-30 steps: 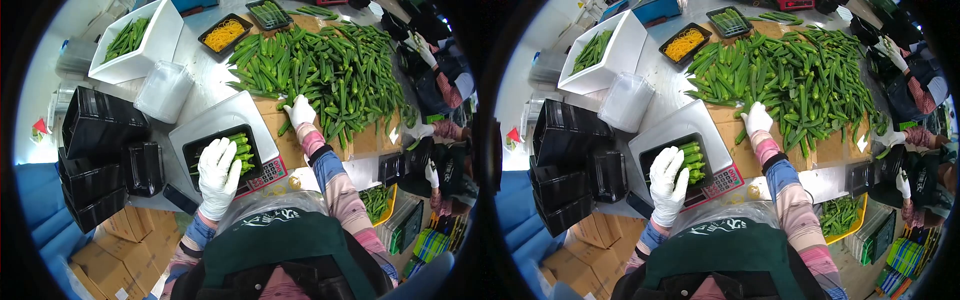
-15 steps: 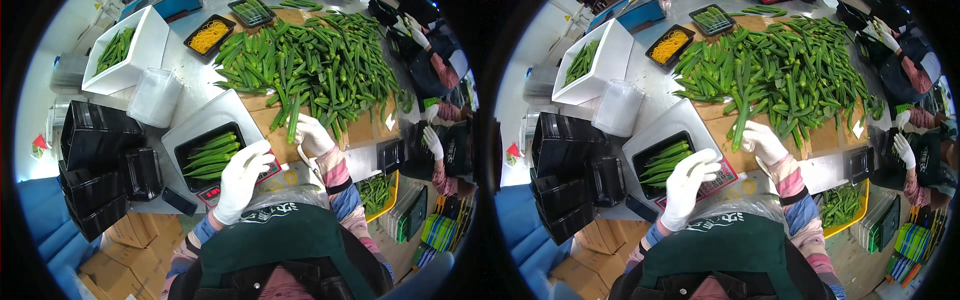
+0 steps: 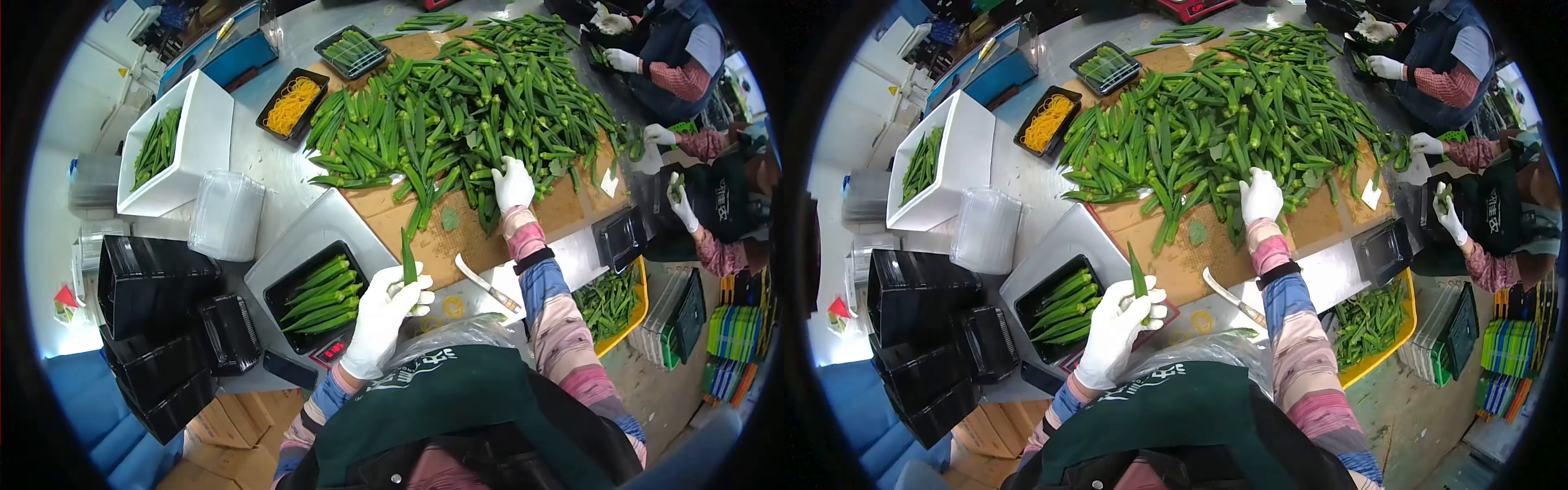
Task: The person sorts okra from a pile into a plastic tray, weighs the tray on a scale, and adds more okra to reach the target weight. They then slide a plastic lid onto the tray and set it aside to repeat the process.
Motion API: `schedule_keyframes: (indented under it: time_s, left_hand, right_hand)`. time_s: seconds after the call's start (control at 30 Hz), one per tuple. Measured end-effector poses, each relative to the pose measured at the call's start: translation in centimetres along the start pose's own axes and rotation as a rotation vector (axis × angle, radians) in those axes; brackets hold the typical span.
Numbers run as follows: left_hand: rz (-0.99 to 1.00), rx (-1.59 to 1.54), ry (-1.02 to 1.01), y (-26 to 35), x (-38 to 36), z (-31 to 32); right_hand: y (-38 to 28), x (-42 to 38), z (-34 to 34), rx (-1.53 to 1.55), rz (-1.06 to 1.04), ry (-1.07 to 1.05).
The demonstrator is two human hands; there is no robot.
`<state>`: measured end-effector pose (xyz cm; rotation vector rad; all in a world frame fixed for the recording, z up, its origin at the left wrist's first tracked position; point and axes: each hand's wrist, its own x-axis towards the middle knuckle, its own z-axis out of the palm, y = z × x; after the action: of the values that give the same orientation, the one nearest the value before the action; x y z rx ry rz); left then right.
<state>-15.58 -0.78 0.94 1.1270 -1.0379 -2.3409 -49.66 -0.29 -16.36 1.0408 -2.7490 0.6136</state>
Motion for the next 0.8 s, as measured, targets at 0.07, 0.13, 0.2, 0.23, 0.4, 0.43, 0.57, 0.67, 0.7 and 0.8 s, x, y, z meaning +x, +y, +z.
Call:
schedule_keyframes:
  time_s: [0.07,0.13,0.2,0.23,0.4,0.43,0.57,0.67,0.7,0.8]
  left_hand:
    - [0.018,-0.018,0.001,-0.2,0.1,-0.1]
    - [0.035,-0.038,0.008,-0.1,0.0,0.0]
    - [0.051,-0.055,-0.004,-0.3,0.2,-0.2]
    - [0.057,-0.063,-0.009,-0.3,0.2,-0.2]
    - [0.277,0.194,0.058,-0.4,0.2,-0.8]
    - [0.411,0.393,0.123,-0.7,0.4,-0.6]
    - [0.940,1.124,0.138,2.0,-0.8,-0.4]
    - [0.896,1.160,0.115,-0.5,-1.7,-0.8]
    - [0.789,1.104,0.134,-1.4,-2.2,-0.9]
    - [0.458,0.504,0.180,-3.2,-3.1,-0.4]
  right_hand:
    - [1.5,0.8,0.5,0.323,0.132,-0.163]
    - [2.4,1.2,-0.3,0.855,0.306,-0.361]
    - [-0.5,-0.4,-6.9,1.250,0.421,-0.539]
    - [-0.6,-1.3,-7.7,1.457,0.402,-0.576]
    - [-2.3,-5.9,-12.8,1.718,0.367,-0.835]
    - [-2.6,-6.6,-13.6,1.588,0.322,-0.899]
    - [-6.4,-9.7,-17.2,1.199,0.284,-1.153]
    - [-7.2,-10.9,-18.8,1.097,0.215,-1.159]
    - [-7.8,-11.3,-19.0,1.155,0.213,-1.114]
    - [-11.0,-12.8,-18.4,1.403,0.187,-0.979]
